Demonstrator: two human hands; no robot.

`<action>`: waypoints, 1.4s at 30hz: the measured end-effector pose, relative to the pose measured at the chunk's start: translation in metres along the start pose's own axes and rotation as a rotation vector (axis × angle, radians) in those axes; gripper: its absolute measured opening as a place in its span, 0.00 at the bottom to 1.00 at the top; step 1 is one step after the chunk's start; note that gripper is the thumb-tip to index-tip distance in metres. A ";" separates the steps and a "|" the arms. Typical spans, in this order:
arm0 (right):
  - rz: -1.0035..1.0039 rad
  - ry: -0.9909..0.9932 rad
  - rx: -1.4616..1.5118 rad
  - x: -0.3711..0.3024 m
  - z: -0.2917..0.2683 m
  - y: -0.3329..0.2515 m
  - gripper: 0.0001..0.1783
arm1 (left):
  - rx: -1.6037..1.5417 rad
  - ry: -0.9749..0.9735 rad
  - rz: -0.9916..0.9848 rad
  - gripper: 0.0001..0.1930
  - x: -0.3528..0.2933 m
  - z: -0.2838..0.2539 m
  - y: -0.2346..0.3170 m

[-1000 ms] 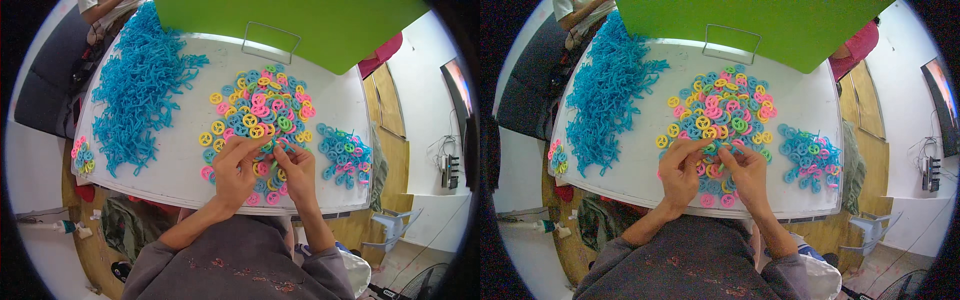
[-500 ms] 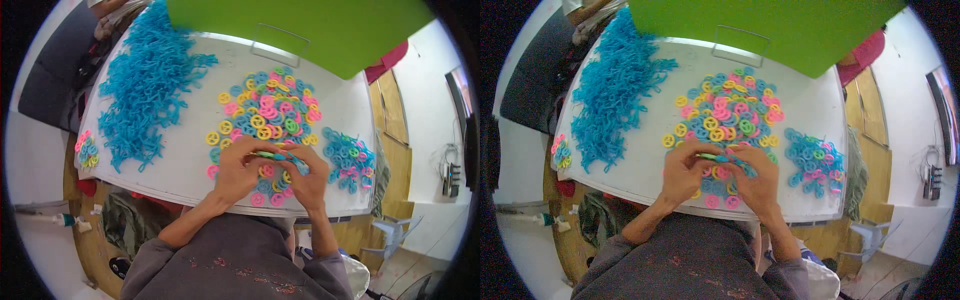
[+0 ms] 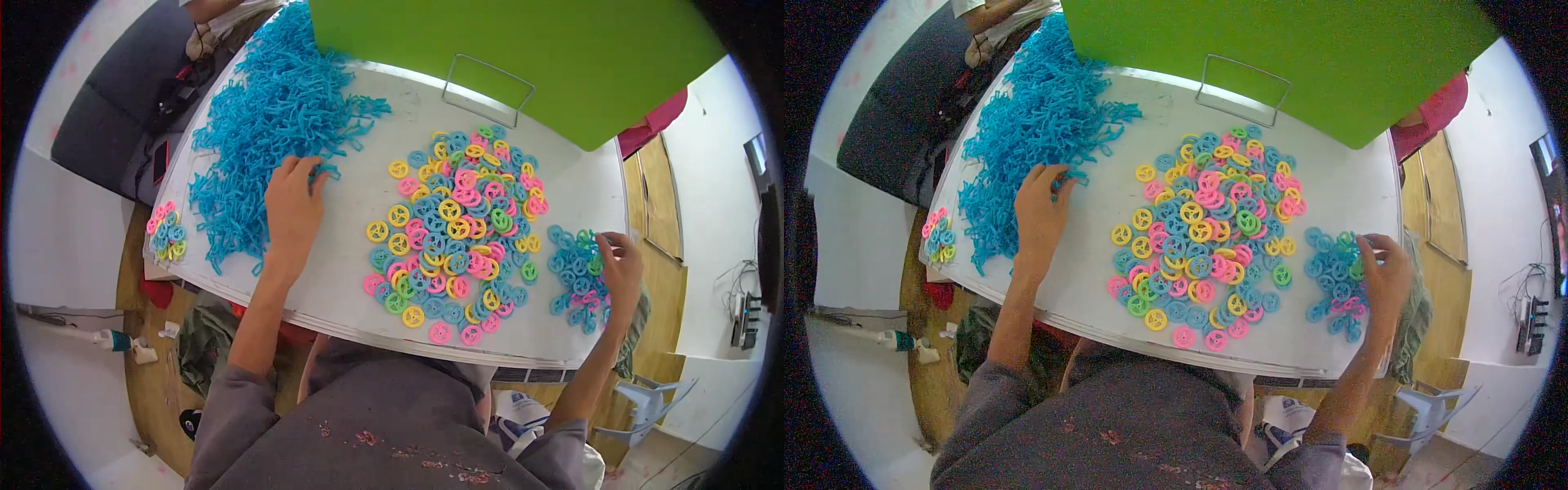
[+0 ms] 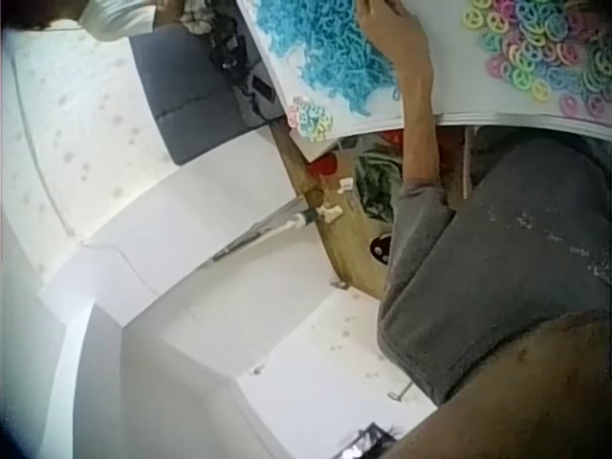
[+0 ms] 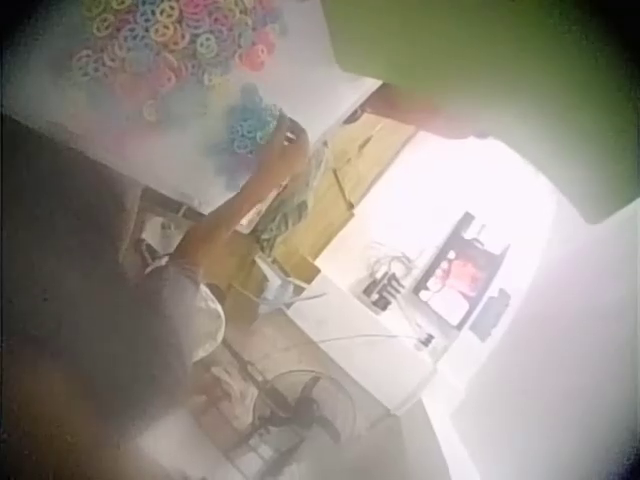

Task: Sorting and organizing colorful plastic toy links on a table.

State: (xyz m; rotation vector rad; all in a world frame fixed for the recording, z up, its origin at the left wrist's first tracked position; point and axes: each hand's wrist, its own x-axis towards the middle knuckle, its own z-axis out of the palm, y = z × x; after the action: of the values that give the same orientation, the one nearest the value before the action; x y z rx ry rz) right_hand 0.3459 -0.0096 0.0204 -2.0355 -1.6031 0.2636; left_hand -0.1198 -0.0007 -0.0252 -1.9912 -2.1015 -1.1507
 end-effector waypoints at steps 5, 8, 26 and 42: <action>-0.164 0.248 -0.121 -0.013 0.017 -0.021 0.14 | -0.109 0.066 -0.054 0.07 0.007 -0.020 0.001; -0.187 0.155 0.019 -0.025 0.017 -0.050 0.14 | -0.307 -0.024 -0.255 0.07 0.015 -0.032 0.000; -0.311 0.067 0.273 -0.047 0.048 -0.082 0.05 | -0.302 0.140 -0.083 0.08 0.019 -0.047 0.016; -0.491 -0.274 0.751 -0.067 0.108 -0.217 0.18 | -0.933 -0.142 -0.122 0.09 -0.010 -0.028 0.062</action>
State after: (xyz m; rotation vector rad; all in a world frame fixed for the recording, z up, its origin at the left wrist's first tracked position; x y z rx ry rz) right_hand 0.0945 -0.0089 0.0302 -1.0429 -1.7460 0.8356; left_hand -0.0768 -0.0288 0.0196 -2.2891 -1.9303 -2.4073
